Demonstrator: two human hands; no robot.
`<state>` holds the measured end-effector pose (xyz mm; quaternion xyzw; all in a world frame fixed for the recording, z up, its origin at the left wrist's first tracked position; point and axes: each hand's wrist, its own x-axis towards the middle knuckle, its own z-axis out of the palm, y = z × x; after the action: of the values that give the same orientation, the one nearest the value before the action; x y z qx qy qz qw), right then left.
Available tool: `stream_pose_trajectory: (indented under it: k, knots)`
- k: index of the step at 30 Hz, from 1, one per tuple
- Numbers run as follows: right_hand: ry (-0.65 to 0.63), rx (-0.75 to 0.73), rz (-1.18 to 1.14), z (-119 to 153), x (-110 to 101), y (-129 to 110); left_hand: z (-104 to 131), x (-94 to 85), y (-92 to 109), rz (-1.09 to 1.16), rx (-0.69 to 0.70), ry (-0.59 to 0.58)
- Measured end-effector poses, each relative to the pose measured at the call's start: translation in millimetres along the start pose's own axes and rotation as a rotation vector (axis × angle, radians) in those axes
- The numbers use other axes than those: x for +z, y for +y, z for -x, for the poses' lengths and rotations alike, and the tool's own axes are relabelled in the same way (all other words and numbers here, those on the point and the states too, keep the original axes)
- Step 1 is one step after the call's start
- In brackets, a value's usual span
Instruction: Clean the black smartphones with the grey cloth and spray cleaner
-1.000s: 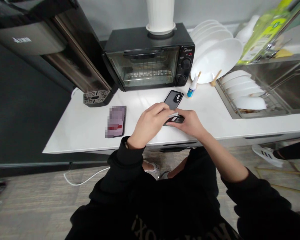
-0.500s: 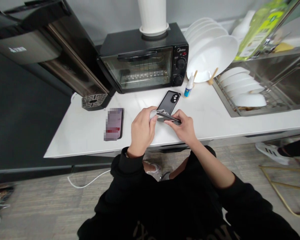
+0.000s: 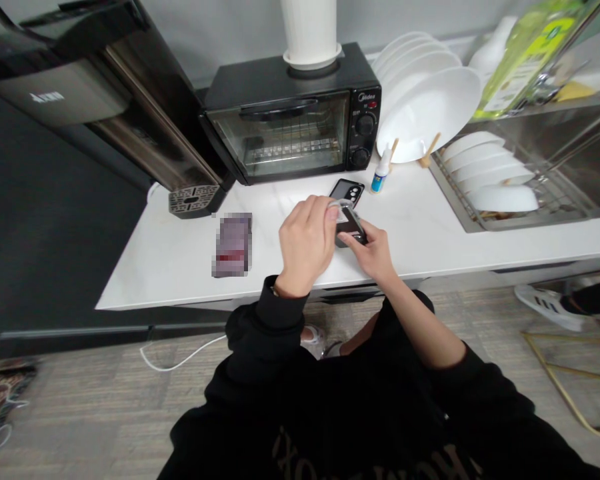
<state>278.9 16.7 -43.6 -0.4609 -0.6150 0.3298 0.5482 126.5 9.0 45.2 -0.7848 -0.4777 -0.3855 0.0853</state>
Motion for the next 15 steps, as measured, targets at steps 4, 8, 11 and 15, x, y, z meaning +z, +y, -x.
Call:
stream_pose_trajectory:
  k: [4,8,11,15]
  knots:
    - [0.040,-0.017,0.040,0.4,-1.3,7.7,-11.7,5.0,11.7,-0.080,0.149,-0.023]
    - [0.012,-0.016,0.028,-1.4,0.7,8.2,-15.0,3.7,5.3,-0.122,0.124,-0.029]
    - [-0.019,-0.015,0.017,-1.7,-0.7,8.6,-14.3,6.5,9.6,-0.146,0.092,-0.010]
    - [-0.066,-0.004,0.076,-0.1,-4.6,15.0,-16.3,9.2,24.7,-0.179,0.200,-0.051]
